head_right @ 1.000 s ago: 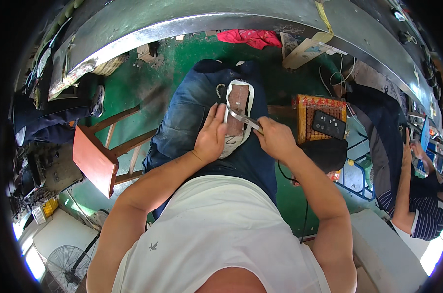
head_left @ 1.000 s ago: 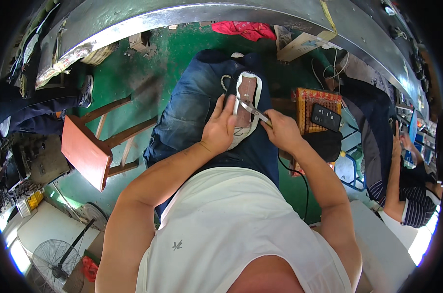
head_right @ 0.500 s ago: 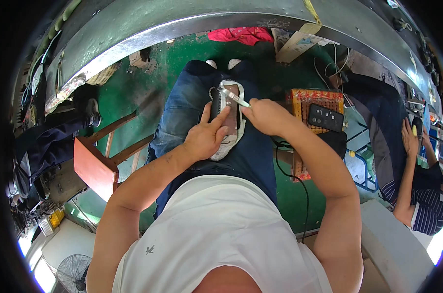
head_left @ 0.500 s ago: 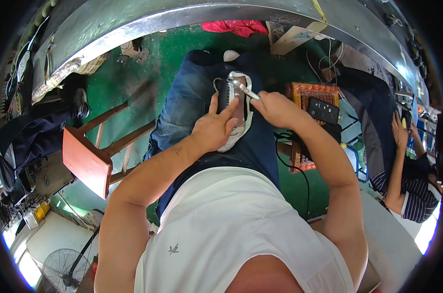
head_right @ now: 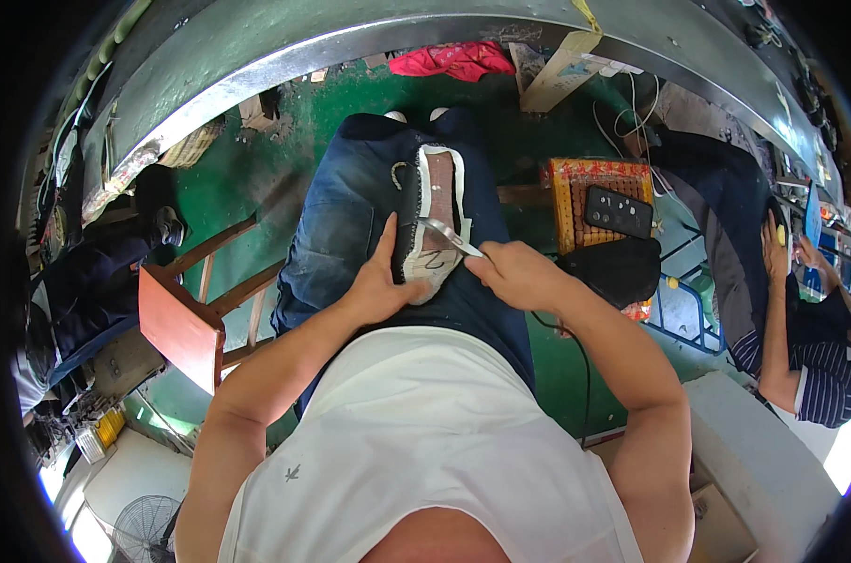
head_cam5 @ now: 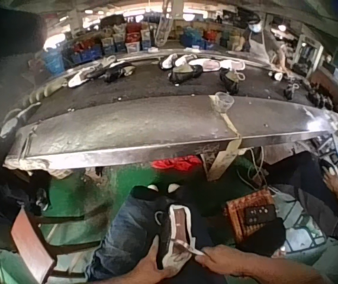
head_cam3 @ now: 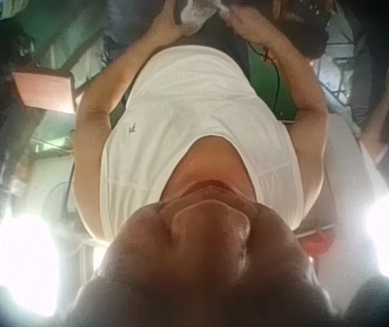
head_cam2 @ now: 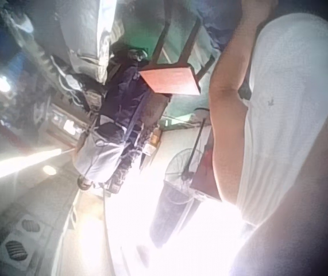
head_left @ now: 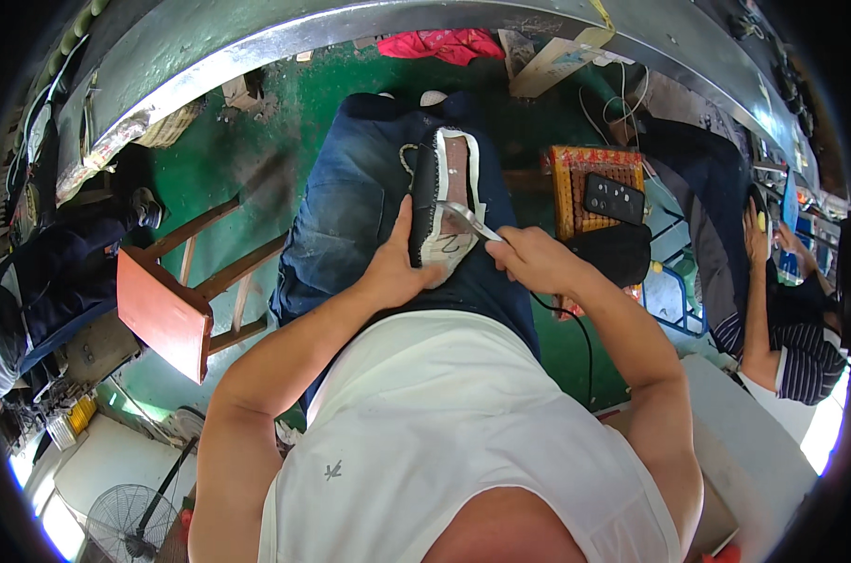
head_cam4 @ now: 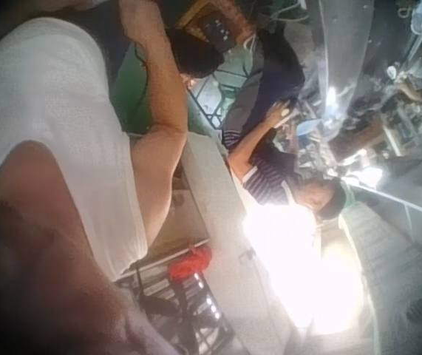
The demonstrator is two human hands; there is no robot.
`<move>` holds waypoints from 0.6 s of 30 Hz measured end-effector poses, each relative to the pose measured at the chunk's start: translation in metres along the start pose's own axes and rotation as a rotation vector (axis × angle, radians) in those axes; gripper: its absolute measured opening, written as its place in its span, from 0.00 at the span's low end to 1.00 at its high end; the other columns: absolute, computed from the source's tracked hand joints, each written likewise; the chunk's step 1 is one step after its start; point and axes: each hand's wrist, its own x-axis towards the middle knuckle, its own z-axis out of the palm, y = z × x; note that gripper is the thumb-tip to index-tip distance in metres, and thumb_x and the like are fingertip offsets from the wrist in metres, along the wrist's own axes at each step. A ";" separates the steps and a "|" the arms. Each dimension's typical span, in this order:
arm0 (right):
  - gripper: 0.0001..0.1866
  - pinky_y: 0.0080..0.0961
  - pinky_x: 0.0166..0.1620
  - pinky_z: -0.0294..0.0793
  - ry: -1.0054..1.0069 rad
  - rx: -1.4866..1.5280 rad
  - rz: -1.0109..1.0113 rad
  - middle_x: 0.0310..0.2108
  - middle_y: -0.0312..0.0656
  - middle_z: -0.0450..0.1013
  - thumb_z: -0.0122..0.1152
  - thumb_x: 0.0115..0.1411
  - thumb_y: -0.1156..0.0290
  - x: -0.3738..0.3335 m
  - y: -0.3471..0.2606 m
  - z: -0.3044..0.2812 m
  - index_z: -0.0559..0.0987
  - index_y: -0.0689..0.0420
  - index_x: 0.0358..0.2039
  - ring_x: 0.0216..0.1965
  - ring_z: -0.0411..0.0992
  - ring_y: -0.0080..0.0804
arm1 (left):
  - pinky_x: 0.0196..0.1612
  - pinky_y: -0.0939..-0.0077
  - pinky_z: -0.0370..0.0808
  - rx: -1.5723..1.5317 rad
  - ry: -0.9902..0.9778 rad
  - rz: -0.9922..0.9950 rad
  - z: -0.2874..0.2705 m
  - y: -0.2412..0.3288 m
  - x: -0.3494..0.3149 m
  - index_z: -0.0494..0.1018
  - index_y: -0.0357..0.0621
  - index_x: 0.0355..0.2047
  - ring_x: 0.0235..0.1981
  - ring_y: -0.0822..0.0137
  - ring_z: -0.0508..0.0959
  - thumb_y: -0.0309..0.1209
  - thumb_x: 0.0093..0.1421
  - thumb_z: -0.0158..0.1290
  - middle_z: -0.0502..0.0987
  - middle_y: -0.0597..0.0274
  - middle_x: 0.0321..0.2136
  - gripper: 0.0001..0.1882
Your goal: Manually lasting shoes by pulling the upper over a shoe last using pliers and securing it.
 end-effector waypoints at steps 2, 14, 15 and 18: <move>0.22 0.35 0.36 0.75 0.105 0.126 -0.027 0.28 0.49 0.77 0.46 0.73 0.55 -0.008 0.014 0.008 0.73 0.65 0.36 0.29 0.77 0.43 | 0.61 0.67 0.69 0.015 -0.085 -0.024 -0.015 0.020 -0.002 0.44 0.39 0.73 0.59 0.50 0.75 0.34 0.54 0.64 0.71 0.35 0.57 0.53; 0.11 0.23 0.37 0.73 0.315 0.631 -0.034 0.29 0.36 0.74 0.56 0.68 0.68 -0.027 0.031 0.021 0.75 0.62 0.46 0.31 0.72 0.21 | 0.47 0.73 0.77 -0.204 0.166 0.429 -0.084 0.119 0.043 0.71 0.32 0.51 0.41 0.70 0.79 0.30 0.57 0.66 0.80 0.56 0.41 0.25; 0.11 0.23 0.38 0.73 0.301 0.701 -0.067 0.29 0.35 0.74 0.58 0.67 0.70 -0.027 0.027 0.020 0.75 0.62 0.46 0.31 0.71 0.20 | 0.44 0.74 0.77 -0.156 0.187 0.331 -0.078 0.119 0.057 0.74 0.31 0.48 0.38 0.70 0.80 0.35 0.58 0.66 0.81 0.55 0.38 0.24; 0.13 0.27 0.37 0.72 0.271 0.517 -0.100 0.27 0.39 0.73 0.57 0.66 0.69 -0.027 0.021 0.017 0.74 0.62 0.48 0.31 0.71 0.26 | 0.43 0.71 0.78 -0.306 -0.050 -0.101 -0.054 0.067 0.100 0.75 0.29 0.50 0.38 0.68 0.80 0.39 0.59 0.65 0.82 0.54 0.37 0.27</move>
